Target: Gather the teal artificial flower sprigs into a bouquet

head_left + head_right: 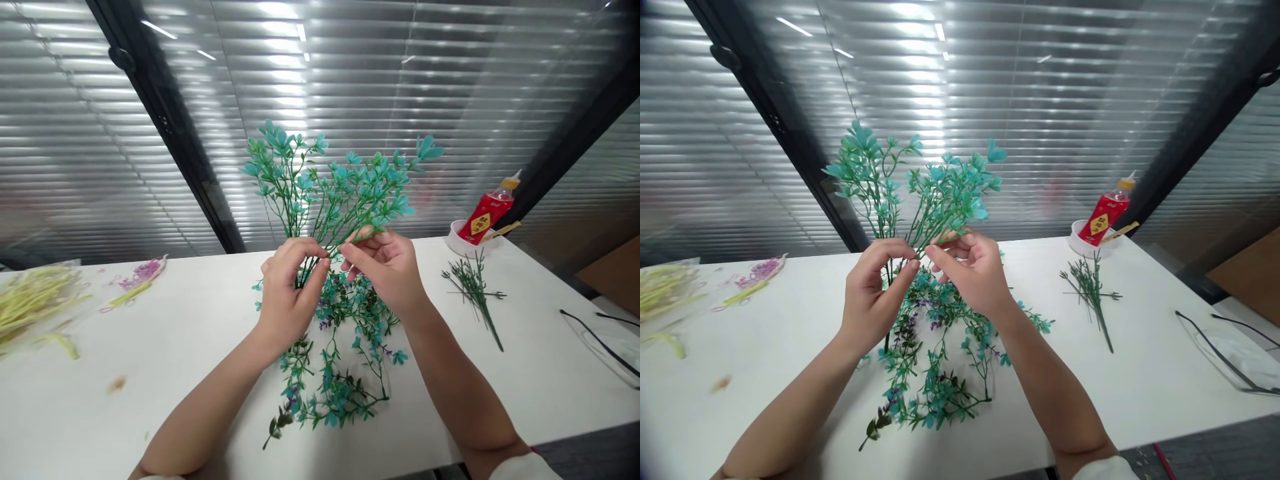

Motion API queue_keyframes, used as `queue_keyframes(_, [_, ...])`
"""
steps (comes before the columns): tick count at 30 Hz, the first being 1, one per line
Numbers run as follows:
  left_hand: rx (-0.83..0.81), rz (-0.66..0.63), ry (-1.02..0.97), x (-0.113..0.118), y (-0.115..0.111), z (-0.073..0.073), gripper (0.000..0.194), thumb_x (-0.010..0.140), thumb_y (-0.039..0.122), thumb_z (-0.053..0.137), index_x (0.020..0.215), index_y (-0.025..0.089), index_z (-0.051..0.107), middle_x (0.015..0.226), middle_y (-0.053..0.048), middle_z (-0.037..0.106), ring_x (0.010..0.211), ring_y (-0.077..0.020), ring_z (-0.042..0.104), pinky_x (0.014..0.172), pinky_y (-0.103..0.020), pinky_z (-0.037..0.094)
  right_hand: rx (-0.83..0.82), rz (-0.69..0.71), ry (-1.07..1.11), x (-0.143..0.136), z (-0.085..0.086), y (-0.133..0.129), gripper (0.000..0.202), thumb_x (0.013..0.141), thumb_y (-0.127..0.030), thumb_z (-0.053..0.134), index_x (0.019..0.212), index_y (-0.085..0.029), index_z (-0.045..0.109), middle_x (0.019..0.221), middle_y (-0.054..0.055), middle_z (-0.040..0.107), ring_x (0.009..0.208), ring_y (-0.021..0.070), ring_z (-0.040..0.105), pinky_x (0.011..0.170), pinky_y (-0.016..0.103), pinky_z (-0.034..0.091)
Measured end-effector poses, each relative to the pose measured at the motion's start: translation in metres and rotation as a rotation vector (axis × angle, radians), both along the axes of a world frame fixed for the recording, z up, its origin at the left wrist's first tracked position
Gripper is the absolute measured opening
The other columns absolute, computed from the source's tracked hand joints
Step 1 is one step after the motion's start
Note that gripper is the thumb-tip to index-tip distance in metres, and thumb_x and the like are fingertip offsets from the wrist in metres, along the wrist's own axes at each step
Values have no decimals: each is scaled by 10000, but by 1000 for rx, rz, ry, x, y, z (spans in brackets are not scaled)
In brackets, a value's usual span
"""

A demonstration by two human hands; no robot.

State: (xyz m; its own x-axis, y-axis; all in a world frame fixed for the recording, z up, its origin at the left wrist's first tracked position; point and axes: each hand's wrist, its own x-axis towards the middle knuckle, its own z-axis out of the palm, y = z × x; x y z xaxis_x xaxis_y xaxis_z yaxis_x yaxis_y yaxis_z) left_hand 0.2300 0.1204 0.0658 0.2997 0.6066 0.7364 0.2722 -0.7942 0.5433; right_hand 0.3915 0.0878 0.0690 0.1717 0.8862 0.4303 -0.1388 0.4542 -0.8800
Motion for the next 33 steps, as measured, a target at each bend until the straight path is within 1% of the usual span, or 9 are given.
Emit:
queue_keyframes(2, [8, 43, 20, 0, -2, 0, 47, 929, 191, 579, 908, 213, 615, 978, -47, 668, 949, -201, 611, 849, -366, 433, -13, -3, -12, 0, -1, 0, 203, 787, -297, 799, 845, -178, 645, 819, 7, 678, 623, 112, 653, 467, 205, 572])
queue_keyframes(5, [67, 88, 43, 1, -2, -2, 48, 925, 180, 577, 903, 207, 611, 988, -51, 680, 944, -204, 621, 815, -365, 402, -32, 2, -36, 1, -2, 0, 233, 772, -304, 810, 838, -173, 629, 814, 11, 672, 630, 119, 653, 471, 212, 586])
queue_keyframes(10, [160, 189, 110, 2, -3, -6, 53, 928, 157, 593, 927, 204, 616, 1005, -30, 690, 969, -195, 633, 795, -368, 299, -62, 11, -59, 0, -2, -1, 241, 746, -287, 830, 842, -171, 642, 825, 15, 669, 650, 119, 651, 493, 210, 601])
queue_keyframes(15, [207, 228, 139, 3, -2, -7, 59, 941, 162, 581, 955, 210, 611, 1025, -30, 693, 960, -191, 626, 792, -372, 269, -67, 5, -52, -1, -4, -1, 259, 733, -308, 840, 830, -167, 646, 791, 13, 664, 640, 121, 645, 501, 220, 607])
queue_keyframes(19, [209, 226, 138, 3, -1, -8, 58, 952, 184, 565, 953, 212, 615, 1024, -39, 702, 963, -199, 634, 790, -371, 286, -68, 13, -46, 0, -3, 1, 266, 741, -331, 832, 836, -165, 647, 810, 20, 674, 637, 121, 644, 500, 225, 603])
queue_keyframes(23, [205, 180, 133, 3, 1, -7, 80, 967, 193, 530, 995, 211, 604, 1040, -61, 702, 974, -201, 642, 819, -366, 354, -58, 17, -29, 0, -3, 2, 259, 737, -320, 834, 873, -170, 672, 812, 12, 676, 649, 120, 652, 510, 220, 596])
queue_keyframes(27, [241, 158, 136, 3, 2, -6, 86, 965, 173, 524, 1012, 210, 587, 1023, -65, 697, 977, -199, 645, 826, -353, 405, -59, 0, -62, -2, -5, 4, 240, 717, -304, 844, 864, -181, 700, 848, 13, 684, 672, 116, 658, 526, 211, 581])
queue_keyframes(30, [265, 165, 154, 3, 4, -7, 87, 967, 178, 517, 1018, 206, 582, 1024, -74, 697, 986, -206, 648, 830, -350, 424, -61, -40, -122, -4, -9, 4, 207, 739, -325, 822, 849, -187, 713, 848, 21, 694, 687, 129, 662, 530, 217, 557])
queue_keyframes(33, [294, 163, 159, 4, 6, -11, 116, 972, 168, 491, 1050, 197, 572, 1040, -85, 693, 1011, -206, 645, 845, -344, 441, -57, -124, -200, -6, -12, 5, 222, 748, -330, 812, 909, -196, 739, 859, 32, 711, 703, 143, 665, 541, 228, 537])
